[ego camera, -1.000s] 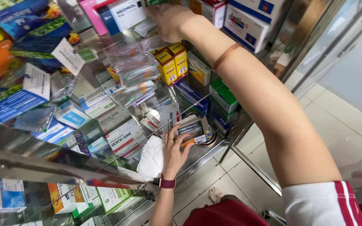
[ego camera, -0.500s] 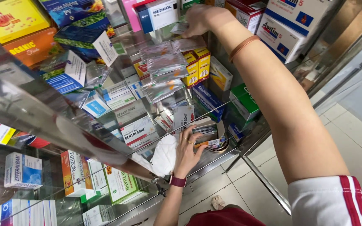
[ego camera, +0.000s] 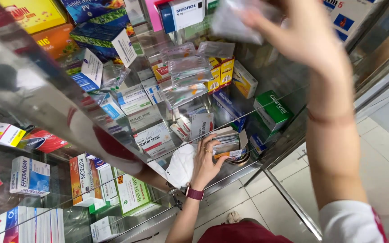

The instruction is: The person opens a small box of medicine and removes blister packs, placing them into a white paper bag. They repeat this process with several different medicine boxes, organizing the contents into the bag while standing in front of a glass display cabinet.

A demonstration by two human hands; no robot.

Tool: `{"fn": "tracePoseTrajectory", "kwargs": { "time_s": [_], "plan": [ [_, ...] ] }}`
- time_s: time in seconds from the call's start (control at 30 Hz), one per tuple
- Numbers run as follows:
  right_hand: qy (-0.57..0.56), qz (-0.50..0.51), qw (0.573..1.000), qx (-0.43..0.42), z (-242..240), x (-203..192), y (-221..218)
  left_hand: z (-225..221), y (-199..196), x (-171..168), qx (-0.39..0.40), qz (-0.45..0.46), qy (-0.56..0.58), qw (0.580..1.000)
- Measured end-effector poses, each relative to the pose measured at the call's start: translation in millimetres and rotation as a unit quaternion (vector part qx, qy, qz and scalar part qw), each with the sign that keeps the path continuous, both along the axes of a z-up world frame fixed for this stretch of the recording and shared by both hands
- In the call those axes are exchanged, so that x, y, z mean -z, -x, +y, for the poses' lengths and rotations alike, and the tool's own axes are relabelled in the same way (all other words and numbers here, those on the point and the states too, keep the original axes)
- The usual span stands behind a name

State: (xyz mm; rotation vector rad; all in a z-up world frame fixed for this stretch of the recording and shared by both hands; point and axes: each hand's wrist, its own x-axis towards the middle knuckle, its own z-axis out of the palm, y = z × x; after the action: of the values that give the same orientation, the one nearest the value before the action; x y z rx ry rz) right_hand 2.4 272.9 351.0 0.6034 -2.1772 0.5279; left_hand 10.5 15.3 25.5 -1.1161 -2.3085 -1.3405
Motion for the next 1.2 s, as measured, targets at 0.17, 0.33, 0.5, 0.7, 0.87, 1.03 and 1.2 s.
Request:
{"fn": "tracePoseTrajectory", "kwargs": {
  "time_s": [0.17,0.33,0.5,0.7,0.87,1.03,1.2],
  "plan": [
    [-0.08,-0.248,0.961,-0.09,-33.9,57.6,-130.9,-0.6,3.8,7.4,0.006,-0.003,0.002,1.0],
    [-0.047,-0.369,0.928,0.007,-57.8,166.0,-89.9,2.1,1.7,11.2,-0.001,-0.024,-0.01,1.0],
    [0.051,-0.253,0.966,0.029,-53.7,236.1,-51.1,0.9,-1.4,0.6,-0.007,-0.028,0.001,1.0],
    [-0.067,-0.299,0.95,0.066,-51.5,236.1,-44.3,0.8,0.3,8.4,-0.01,-0.001,-0.003,1.0],
    [-0.19,-0.228,0.951,0.084,-64.7,221.2,-51.4,1.6,-1.7,4.2,-0.017,-0.001,-0.005,1.0],
    [-0.304,-0.18,0.929,0.11,-78.3,225.4,-48.5,2.2,-1.1,8.5,-0.015,-0.008,-0.02,1.0],
    [-0.283,-0.211,0.931,0.096,-75.8,261.0,-27.2,1.0,-0.8,12.2,-0.016,-0.005,-0.009,1.0]
  ]
}}
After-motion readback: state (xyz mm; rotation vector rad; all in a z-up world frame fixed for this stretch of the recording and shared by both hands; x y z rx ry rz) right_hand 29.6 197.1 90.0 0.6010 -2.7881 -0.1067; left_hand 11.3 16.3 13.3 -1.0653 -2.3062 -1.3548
